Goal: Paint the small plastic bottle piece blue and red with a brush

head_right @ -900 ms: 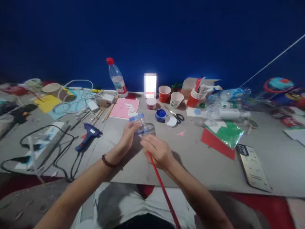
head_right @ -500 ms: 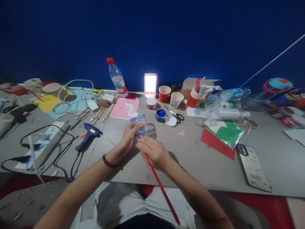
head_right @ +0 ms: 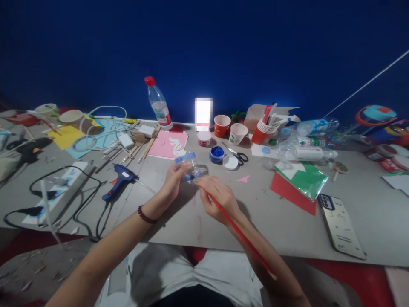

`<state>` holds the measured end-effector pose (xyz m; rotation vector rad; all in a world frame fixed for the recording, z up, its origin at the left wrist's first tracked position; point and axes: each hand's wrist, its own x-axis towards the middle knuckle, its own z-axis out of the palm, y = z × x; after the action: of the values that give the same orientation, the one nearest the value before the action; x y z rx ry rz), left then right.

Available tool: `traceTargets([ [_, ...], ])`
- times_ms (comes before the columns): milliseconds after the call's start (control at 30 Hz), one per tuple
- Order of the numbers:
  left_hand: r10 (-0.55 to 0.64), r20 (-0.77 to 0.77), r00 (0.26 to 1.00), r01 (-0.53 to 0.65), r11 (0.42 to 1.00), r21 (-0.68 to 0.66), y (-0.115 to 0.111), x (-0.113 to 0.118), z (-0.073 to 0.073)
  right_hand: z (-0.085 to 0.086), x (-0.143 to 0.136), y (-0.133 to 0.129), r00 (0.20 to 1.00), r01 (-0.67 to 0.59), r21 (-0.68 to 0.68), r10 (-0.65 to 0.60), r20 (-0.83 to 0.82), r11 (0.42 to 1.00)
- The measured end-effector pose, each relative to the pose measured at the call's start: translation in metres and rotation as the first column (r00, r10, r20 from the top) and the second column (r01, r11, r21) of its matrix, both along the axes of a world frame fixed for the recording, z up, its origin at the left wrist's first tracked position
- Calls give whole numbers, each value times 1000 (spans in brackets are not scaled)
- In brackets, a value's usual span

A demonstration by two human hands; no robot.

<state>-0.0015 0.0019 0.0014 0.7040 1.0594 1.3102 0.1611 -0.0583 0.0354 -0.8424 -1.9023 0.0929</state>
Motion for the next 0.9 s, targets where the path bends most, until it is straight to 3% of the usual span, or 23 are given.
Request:
traceTargets([
  [200,2,15,1000,-3,1000,4,2,-1,2,7,9,6,993,119,16,-119,25,993],
  [367,-23,24,999,22,999,27,3,-3,5,1,16,6,986,164,-27,-165,-33,986],
  [600,-59,30,998,58,998,32,2,-4,3,-12,10,-1,923,-85,-276,-29,-385,957],
  [733,-103,52,993,100,993,55,2,-4,6,-12,4,0,929,-166,-318,40,-368,934],
  [900,-116,80,990,113,992,50,2,-4,8,-7,7,3,935,-121,-297,8,-355,947],
])
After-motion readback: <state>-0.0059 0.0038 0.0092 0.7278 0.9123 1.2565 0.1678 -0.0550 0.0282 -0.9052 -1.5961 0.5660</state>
